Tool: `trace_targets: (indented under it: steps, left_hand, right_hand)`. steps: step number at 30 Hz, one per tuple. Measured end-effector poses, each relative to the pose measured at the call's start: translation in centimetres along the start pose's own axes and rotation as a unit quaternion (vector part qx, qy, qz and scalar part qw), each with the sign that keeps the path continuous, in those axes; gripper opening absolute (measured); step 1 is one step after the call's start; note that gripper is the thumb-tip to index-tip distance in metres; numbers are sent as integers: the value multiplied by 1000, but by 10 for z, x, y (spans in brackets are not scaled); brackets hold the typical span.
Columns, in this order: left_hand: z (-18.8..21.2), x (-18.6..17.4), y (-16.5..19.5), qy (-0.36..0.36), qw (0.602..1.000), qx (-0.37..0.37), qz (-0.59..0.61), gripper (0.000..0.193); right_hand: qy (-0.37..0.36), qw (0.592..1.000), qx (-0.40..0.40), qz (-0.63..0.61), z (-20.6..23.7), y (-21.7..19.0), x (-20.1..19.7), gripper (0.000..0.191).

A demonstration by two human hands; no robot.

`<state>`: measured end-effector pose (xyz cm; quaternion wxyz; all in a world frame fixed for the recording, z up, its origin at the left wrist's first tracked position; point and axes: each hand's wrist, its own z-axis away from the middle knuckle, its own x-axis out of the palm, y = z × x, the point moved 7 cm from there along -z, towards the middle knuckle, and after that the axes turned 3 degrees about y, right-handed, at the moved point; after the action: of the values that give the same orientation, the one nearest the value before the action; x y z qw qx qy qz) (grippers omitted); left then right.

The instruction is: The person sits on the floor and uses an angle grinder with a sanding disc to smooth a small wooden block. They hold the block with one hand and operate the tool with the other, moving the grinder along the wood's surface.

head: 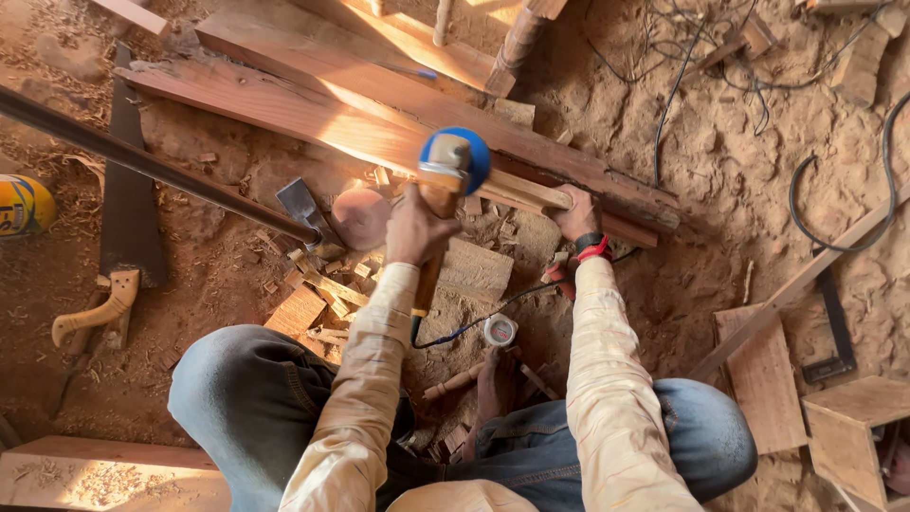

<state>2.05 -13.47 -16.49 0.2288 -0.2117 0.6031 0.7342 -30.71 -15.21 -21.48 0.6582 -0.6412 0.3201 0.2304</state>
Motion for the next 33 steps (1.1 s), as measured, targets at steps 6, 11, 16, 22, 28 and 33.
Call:
trace_targets:
  steps: [6, 11, 16, 22, 28, 33]
  left_hand:
    - [-1, 3, -8, -44, 992, -117, 32, 73]
    - [-7, -30, -44, 30, 986, -135, 92, 86]
    - [-6, -28, -49, 56, 992, -67, 92, 89]
    - [-3, -6, -20, 57, 998, -2, 22, 74]
    - [9, -14, -8, 45, 998, -7, 36, 70]
    - [11, -21, -10, 50, 997, -27, 57, 69]
  right_hand:
    - [-16, 999, -33, 16, -4, -2, 6, 29]
    - [-6, 997, -47, -54, 1, -5, 2, 33]
    - [2, 998, -50, -44, -2, -3, 5, 27]
    - [58, 984, -164, -32, 12, 1, 3, 43]
    - [14, 999, -34, 5, 8, 12, 5, 35]
    - [-13, 1000, -17, 14, 11, 21, 8, 34]
